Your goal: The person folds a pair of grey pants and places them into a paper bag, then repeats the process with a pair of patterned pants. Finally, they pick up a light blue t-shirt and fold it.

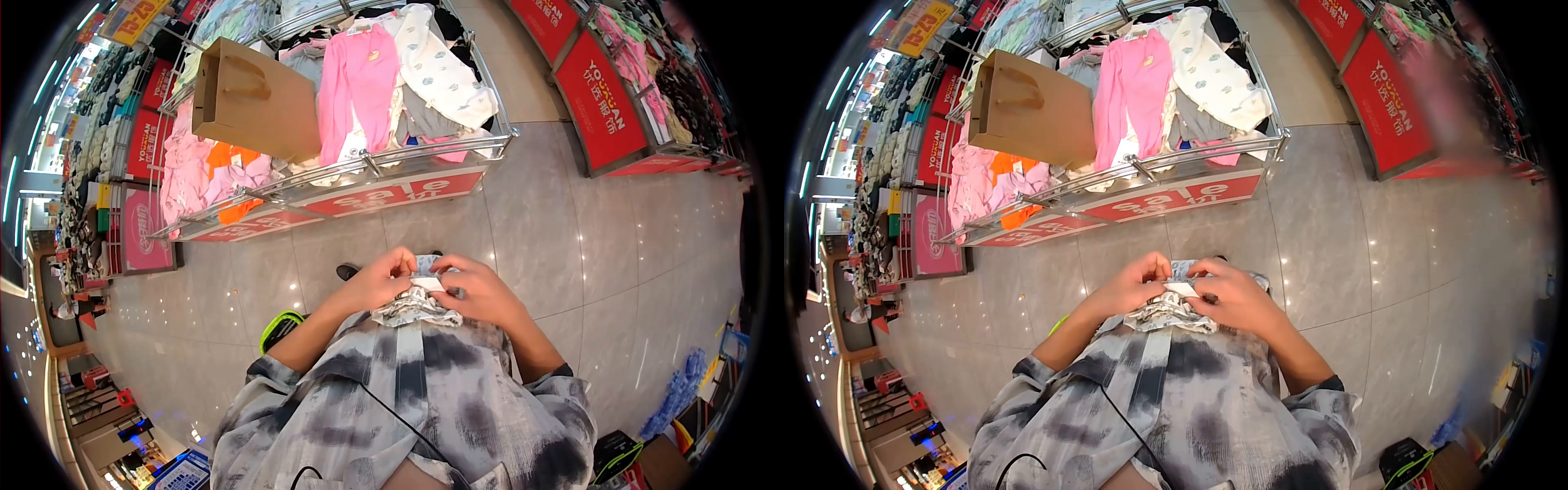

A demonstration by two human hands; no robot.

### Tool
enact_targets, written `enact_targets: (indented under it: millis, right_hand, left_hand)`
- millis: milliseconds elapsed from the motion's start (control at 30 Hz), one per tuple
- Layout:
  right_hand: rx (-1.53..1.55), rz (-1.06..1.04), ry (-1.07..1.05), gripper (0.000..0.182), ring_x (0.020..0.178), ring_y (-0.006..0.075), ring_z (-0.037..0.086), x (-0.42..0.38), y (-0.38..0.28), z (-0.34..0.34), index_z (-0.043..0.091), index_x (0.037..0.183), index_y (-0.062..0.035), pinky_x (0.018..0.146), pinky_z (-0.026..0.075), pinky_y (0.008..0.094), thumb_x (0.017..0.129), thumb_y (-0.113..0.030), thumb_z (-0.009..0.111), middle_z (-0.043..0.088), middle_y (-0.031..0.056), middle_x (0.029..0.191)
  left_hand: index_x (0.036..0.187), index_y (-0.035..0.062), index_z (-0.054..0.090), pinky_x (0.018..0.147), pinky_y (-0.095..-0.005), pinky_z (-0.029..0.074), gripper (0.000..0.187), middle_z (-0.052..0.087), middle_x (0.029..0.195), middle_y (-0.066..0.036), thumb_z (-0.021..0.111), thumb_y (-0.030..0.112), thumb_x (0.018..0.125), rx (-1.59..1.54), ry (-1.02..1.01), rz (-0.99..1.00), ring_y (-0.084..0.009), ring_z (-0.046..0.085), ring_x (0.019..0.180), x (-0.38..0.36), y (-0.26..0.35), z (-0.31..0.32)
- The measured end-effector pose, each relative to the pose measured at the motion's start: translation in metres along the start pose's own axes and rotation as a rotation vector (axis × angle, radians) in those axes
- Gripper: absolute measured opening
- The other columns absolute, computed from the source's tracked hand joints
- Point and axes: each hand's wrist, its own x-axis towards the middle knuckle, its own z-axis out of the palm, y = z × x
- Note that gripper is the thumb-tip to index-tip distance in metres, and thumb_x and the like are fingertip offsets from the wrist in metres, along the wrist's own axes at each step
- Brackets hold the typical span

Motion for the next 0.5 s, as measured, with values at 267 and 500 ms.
enact_targets:
  millis: [267,500]
  right_hand:
    - [-0.143,-0.024,-0.174,0.015,0.085,0.0312,0.061,0.011,0.009,0.003,0.066,0.083,-0.0022,0.07,0.049,0.0407,0.081,-0.017,0.061,0.063,0.0109,0.097]
    - [-0.257,-0.012,-0.296,0.02,0.073,0.0368,0.061,0.01,0.009,0.006,0.063,0.073,0.0013,0.064,0.048,0.0458,0.08,-0.017,0.057,0.063,0.0177,0.077]
  left_hand:
    - [0.105,0.0044,0.05,0.061,-0.02,0.031,0.026,0.035,0.074,0.005,0.049,-0.008,0.083,0.026,0.112,0.085,-0.004,0.035,0.067,0.005,0.006,0.012]
    - [0.106,0.0026,0.05,0.063,-0.0202,0.031,0.03,0.033,0.075,0.004,0.045,-0.012,0.08,0.026,0.149,0.129,-0.0057,0.034,0.068,-0.003,0.005,0.02]
